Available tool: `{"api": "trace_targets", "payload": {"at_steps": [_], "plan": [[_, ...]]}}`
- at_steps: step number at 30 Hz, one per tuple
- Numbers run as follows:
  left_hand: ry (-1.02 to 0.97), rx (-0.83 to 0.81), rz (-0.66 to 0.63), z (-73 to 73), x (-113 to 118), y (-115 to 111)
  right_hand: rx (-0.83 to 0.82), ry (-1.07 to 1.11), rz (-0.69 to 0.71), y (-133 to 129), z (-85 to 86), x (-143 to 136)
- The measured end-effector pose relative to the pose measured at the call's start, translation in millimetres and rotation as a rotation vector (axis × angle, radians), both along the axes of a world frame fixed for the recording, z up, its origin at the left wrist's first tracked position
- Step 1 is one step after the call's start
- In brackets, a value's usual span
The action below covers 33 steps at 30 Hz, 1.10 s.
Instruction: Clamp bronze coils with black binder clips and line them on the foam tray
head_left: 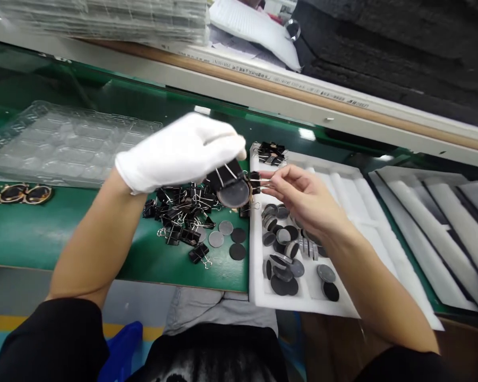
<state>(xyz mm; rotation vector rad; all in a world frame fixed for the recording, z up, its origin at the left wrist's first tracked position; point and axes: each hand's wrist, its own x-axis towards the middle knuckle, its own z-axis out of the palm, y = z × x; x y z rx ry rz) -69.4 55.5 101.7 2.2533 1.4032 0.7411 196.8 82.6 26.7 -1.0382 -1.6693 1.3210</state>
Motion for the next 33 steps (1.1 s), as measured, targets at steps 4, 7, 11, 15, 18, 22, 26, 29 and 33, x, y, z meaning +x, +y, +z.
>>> {"api": "trace_targets", "payload": {"at_steps": [4,7,11,15,18,22,26,29,33], "plan": [[0.173,-0.164,-0.064,-3.3,15.7,2.9,0.093,0.156,-0.107,-19.5,9.5,-1.2],[0.209,-0.156,-0.143,-15.8,29.6,3.7,0.216,0.133,-0.102,-32.4,9.1,-2.1],[0.193,-0.048,-0.169,-31.0,48.4,-2.0,0.274,0.146,-0.103,-30.3,8.4,-1.5],[0.218,-0.005,-0.148,-39.3,61.6,-9.7,0.262,0.07,-0.176,-11.8,6.0,-8.1],[0.219,0.013,-0.131,-43.5,66.0,-11.5,0.323,-0.028,-0.244,-3.8,2.4,-15.5],[0.236,0.013,-0.069,-45.6,68.1,-12.1,0.375,-0.04,-0.245,-5.1,-0.9,-20.3],[0.244,0.024,-0.074,-46.3,72.2,-16.6,0.388,-0.06,-0.262,-6.7,0.8,-22.9],[0.236,0.017,-0.09,-46.0,74.5,-19.4,0.347,-0.027,-0.273,-2.4,-0.1,-24.8],[0.143,-0.103,-0.195,-39.6,68.3,-16.4,0.166,0.176,-0.305,11.8,-11.7,-21.2]]}}
